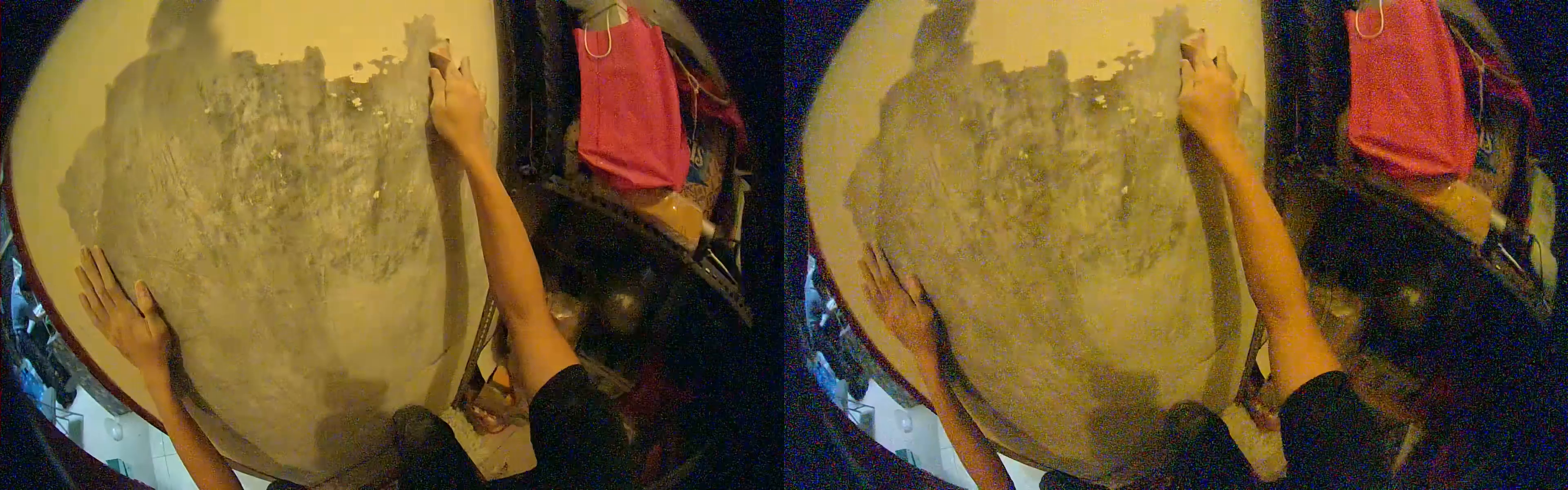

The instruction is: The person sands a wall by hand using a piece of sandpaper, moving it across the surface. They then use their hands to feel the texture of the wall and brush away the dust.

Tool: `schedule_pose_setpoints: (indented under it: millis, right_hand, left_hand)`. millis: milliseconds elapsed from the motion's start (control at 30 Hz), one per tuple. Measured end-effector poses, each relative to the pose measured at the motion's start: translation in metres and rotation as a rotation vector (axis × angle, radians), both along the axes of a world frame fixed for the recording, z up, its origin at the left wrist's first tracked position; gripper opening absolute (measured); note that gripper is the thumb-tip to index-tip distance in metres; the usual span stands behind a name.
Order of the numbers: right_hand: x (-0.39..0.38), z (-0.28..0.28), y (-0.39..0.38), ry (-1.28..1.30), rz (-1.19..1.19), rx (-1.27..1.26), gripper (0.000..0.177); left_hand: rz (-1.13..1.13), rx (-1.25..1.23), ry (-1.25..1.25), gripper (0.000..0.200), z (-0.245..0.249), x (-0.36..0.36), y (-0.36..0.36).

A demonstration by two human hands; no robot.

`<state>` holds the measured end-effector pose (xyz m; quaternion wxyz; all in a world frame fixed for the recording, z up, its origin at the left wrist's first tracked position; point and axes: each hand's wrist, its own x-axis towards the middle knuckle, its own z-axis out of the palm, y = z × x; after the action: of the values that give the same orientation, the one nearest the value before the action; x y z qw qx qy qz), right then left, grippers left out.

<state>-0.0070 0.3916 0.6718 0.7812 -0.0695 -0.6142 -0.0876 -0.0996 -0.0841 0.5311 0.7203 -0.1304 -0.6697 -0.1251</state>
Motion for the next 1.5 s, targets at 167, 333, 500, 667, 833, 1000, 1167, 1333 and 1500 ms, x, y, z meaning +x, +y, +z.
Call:
schedule_pose_setpoints:
  millis: [167,333,500,667,833,1000,1167,1333,1500]
  right_hand:
    - [-0.006,0.071,0.031,-0.060,-0.045,-0.141,0.044]
    - [0.004,0.040,0.015,-0.061,-0.061,-0.044,0.045]
    - [0.006,0.012,0.002,-0.232,0.004,-0.128,0.052]
    - [-0.003,0.086,0.036,-0.088,-0.078,-0.153,0.049]
    - [0.005,0.037,0.015,-0.092,-0.079,-0.021,0.049]
    - [0.004,0.009,0.003,-0.083,-0.004,0.053,0.049]
    - [-0.012,0.092,0.036,-0.031,0.001,-0.030,0.048]
    - [0.008,0.046,0.007,-0.148,0.010,-0.041,0.045]
    - [0.005,0.003,-0.005,-0.146,0.044,0.021,0.051]
  left_hand:
    - [0.020,-0.021,-0.005,0.059,0.002,-0.002,-0.002]
    - [0.029,-0.033,-0.010,0.059,0.001,-0.004,-0.001]
    - [0.024,-0.020,0.021,0.059,0.002,-0.004,0.000]
    - [0.026,-0.019,-0.006,0.059,0.002,-0.002,-0.002]
    - [0.004,-0.007,-0.017,0.059,0.001,-0.002,0.000]
    - [0.013,0.016,-0.003,0.059,0.001,-0.002,0.000]
    - [0.001,-0.002,0.006,0.059,0.001,-0.002,0.000]
    - [-0.025,-0.002,-0.007,0.058,0.001,0.001,0.002]
    - [-0.010,0.004,0.006,0.058,0.001,-0.004,0.000]
